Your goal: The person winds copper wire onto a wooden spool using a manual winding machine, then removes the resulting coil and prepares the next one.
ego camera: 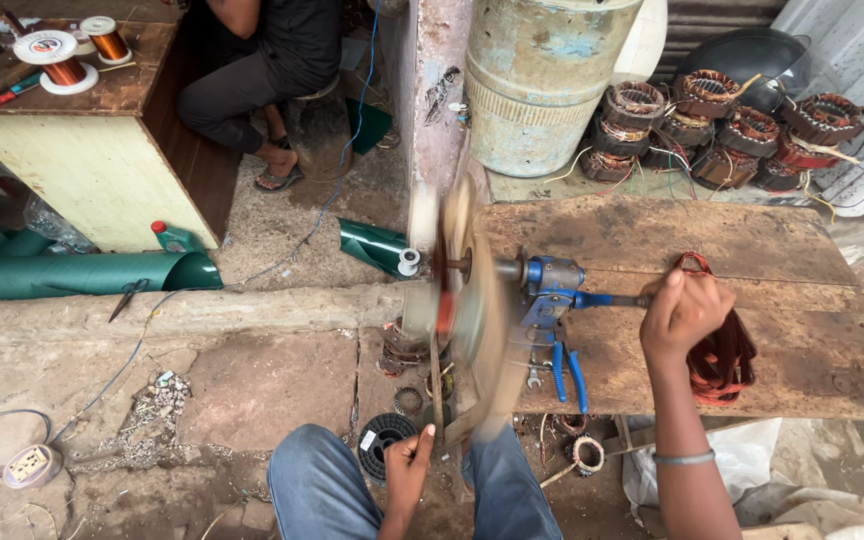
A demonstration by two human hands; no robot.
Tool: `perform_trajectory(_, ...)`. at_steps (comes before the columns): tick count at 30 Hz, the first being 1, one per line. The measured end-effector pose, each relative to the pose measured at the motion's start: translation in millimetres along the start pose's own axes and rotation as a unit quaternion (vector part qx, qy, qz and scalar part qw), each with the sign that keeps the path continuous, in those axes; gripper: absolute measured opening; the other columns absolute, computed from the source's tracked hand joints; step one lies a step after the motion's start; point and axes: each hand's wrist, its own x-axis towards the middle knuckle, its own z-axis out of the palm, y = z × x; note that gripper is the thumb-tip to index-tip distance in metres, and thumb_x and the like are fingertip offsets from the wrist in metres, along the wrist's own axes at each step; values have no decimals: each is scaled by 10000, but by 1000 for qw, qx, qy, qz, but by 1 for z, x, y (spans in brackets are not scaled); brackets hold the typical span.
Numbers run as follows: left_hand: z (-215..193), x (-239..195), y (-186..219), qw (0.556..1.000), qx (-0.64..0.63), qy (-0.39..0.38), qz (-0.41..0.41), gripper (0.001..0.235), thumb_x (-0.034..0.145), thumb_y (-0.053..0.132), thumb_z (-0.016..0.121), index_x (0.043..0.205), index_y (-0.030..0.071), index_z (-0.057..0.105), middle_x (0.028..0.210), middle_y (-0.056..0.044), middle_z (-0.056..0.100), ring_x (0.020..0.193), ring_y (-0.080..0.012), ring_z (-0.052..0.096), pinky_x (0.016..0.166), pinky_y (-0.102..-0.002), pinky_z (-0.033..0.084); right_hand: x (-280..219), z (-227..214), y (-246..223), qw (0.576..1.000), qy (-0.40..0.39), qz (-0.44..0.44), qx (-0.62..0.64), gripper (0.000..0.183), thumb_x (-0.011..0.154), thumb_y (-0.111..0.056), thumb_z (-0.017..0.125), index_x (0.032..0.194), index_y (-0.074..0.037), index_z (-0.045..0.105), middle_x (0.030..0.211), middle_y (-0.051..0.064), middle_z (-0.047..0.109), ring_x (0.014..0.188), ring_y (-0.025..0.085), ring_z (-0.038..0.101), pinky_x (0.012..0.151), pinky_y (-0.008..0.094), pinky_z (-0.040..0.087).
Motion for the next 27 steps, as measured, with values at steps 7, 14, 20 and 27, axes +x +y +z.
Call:
perform_trajectory(7, 1, 5, -18, 1000, -10, 10, -16, 592, 979, 273, 700, 574, 46, 332, 520, 35, 270, 512, -55, 238, 466, -338, 185, 24, 36, 11, 999, -36, 5, -1, 470, 1210, -262, 457, 822, -81, 648, 824, 48, 599, 865, 245, 456, 941, 400, 331)
perform_trajectory(14, 2, 8, -15, 1000, -18, 20, -15, 600, 965, 270, 716, 576, 47, 316, 523, 31, 259, 510, -56, 228, 463, -348, 181, 15, 83, 34, 996, -92, 1, -18, 375, 1195, -296, 422, 973, -84, 637, 994, 79, 591, 1026, 281, 477, 1017, 475, 316)
perform_trajectory(20, 0, 8, -3, 999, -27, 16, -26, 617, 968, 274, 715, 567, 50, 302, 525, 30, 256, 515, -62, 222, 466, -353, 179, -12, 116, 54, 979, -191, 23, -71, 357, 1170, -317, 424, 1008, -68, 621, 1060, 133, 588, 1037, 313, 504, 1049, 532, 302)
perform_trajectory(27, -2, 6, -3, 999, -18, 4, -26, 600, 981, 277, 691, 582, 55, 303, 532, 36, 265, 524, -61, 227, 471, -351, 187, -58, 127, 50, 948, -299, 93, -57, 343, 1107, -361, 440, 1086, -107, 670, 1116, 109, 631, 1132, 370, 519, 1027, 622, 290)
